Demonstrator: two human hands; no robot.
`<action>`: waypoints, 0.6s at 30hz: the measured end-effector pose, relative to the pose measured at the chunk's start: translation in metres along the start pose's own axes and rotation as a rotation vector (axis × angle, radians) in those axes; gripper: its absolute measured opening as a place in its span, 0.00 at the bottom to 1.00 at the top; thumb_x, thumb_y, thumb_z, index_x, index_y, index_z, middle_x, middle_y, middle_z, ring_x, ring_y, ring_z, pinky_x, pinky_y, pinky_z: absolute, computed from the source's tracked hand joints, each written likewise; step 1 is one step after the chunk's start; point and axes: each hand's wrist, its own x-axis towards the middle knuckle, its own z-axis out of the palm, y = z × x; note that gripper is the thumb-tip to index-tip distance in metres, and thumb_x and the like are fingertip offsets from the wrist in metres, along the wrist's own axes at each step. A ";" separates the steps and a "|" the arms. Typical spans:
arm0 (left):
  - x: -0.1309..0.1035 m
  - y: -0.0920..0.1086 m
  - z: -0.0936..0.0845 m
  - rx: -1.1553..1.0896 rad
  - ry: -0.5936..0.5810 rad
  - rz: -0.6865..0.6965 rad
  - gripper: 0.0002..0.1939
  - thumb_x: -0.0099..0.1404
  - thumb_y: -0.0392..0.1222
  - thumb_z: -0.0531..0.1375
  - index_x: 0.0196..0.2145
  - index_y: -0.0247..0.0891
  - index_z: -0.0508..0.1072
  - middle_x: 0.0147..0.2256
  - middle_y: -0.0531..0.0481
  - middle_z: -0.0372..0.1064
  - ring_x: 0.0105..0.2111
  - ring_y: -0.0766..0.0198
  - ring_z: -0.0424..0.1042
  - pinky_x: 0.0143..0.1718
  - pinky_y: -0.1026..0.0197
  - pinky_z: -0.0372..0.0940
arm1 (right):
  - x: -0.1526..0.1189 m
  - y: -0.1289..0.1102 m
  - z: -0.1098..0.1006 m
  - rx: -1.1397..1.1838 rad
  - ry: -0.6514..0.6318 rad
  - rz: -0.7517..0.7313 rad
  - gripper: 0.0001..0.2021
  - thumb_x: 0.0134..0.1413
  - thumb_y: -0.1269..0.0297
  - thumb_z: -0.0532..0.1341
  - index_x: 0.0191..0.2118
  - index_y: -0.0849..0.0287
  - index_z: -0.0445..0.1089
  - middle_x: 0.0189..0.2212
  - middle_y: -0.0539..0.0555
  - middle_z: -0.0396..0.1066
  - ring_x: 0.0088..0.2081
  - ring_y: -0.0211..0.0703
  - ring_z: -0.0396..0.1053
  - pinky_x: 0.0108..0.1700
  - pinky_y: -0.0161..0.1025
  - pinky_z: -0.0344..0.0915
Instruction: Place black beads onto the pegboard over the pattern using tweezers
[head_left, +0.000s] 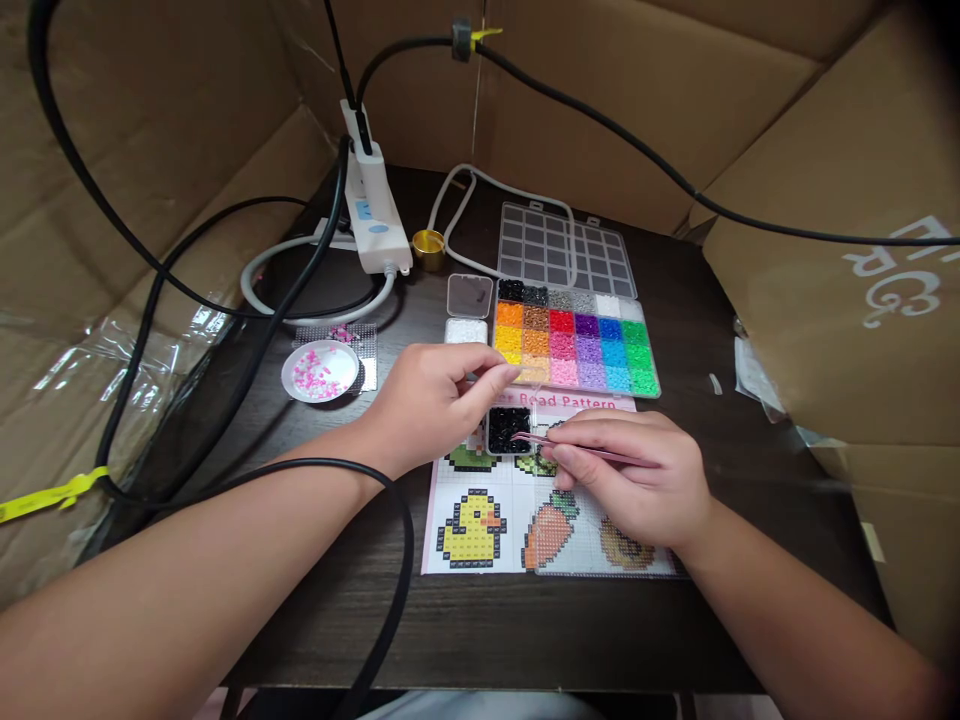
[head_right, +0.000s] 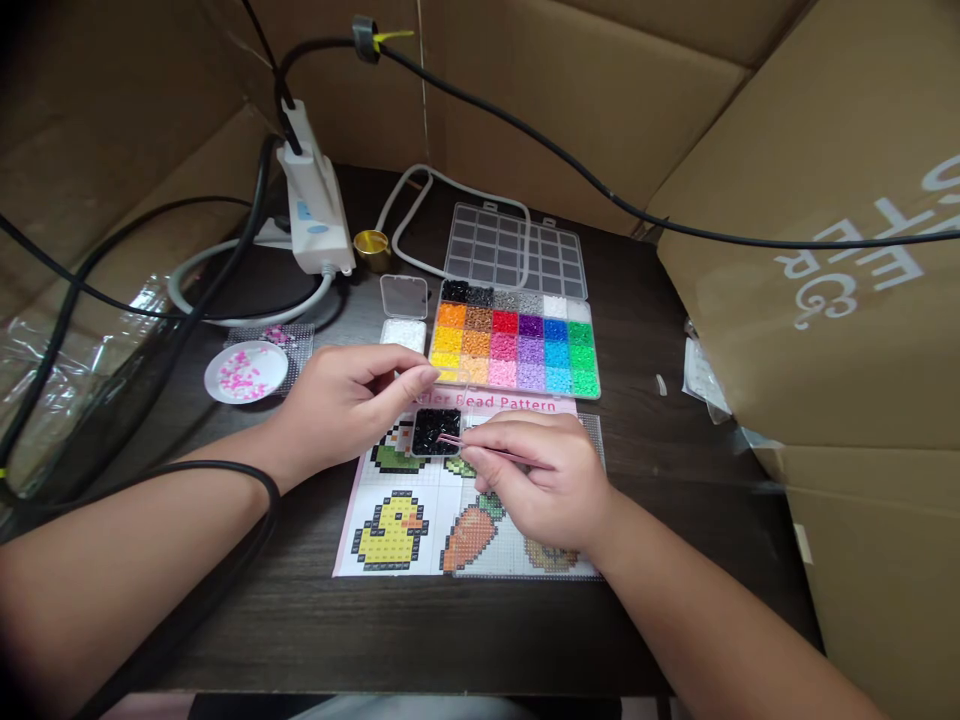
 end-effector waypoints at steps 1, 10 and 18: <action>0.000 0.000 0.000 0.000 0.001 0.001 0.13 0.66 0.45 0.58 0.29 0.36 0.77 0.23 0.56 0.71 0.21 0.72 0.64 0.25 0.66 0.55 | 0.000 0.000 0.000 -0.001 -0.006 -0.001 0.08 0.52 0.80 0.63 0.37 0.65 0.77 0.19 0.51 0.74 0.22 0.38 0.73 0.27 0.36 0.72; 0.000 0.000 0.000 -0.006 0.003 0.000 0.13 0.66 0.46 0.58 0.30 0.37 0.78 0.23 0.56 0.72 0.21 0.72 0.65 0.25 0.66 0.56 | 0.001 0.002 0.002 0.012 -0.023 -0.004 0.08 0.51 0.81 0.63 0.37 0.66 0.77 0.20 0.52 0.74 0.22 0.37 0.73 0.27 0.36 0.72; -0.001 0.000 0.000 -0.009 -0.003 0.000 0.13 0.66 0.46 0.58 0.30 0.37 0.78 0.23 0.56 0.72 0.22 0.72 0.65 0.26 0.66 0.56 | 0.001 0.002 0.001 0.037 -0.015 0.010 0.11 0.51 0.82 0.63 0.38 0.63 0.77 0.20 0.51 0.75 0.23 0.39 0.74 0.29 0.37 0.73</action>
